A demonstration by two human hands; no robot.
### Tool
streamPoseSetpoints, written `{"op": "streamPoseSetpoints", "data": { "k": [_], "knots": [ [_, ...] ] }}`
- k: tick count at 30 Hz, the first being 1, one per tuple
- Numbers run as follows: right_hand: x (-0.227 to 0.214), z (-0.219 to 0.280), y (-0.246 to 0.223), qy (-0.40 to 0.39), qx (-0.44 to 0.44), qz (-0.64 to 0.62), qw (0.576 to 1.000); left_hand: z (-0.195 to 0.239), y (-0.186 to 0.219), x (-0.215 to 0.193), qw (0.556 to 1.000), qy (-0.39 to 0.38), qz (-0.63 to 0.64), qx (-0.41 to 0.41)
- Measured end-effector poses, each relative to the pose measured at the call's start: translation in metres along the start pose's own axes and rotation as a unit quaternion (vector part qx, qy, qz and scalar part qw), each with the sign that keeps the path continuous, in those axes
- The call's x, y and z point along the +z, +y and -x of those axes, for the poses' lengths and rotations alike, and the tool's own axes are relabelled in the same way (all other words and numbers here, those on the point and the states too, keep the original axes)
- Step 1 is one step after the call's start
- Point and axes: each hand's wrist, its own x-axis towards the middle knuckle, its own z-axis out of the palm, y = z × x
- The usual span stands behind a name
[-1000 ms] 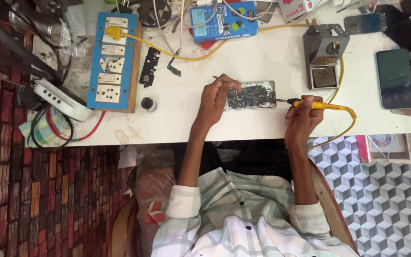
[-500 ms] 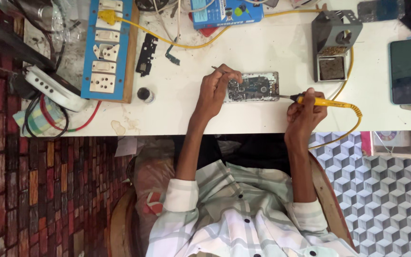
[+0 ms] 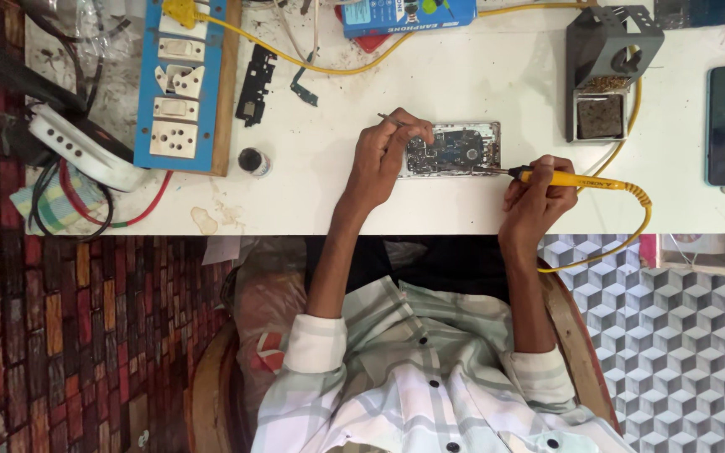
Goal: The person uses a soldering iron and solder wire to work on a small circuit board placed on a white workbench. They repeatedly apply heat and solder to various points on the board while holding it steady with their other hand.
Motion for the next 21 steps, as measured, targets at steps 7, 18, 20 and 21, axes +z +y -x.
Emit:
{"op": "streamPoseSetpoints", "data": {
  "k": [7, 18, 20, 21],
  "knots": [
    [0.0005, 0.0023, -0.0036, -0.008, 0.004, 0.024, 1.0, 0.0017, -0.0013, -0.0013, 0.998, 0.004, -0.037, -0.047],
    [0.0012, 0.0002, -0.0061, -0.024, 0.001, 0.023, 0.999, 0.0004, -0.0016, -0.0011, 0.999, 0.002, -0.041, -0.003],
    [0.0003, 0.0002, -0.0052, -0.023, 0.002, 0.019, 1.0, 0.0007, -0.0018, -0.0013, 0.999, 0.002, -0.038, -0.006],
    [-0.0004, 0.0006, -0.0047, -0.021, 0.005, 0.019, 1.0, 0.0013, -0.0019, -0.0012, 0.999, 0.002, -0.036, -0.009]
  ]
}}
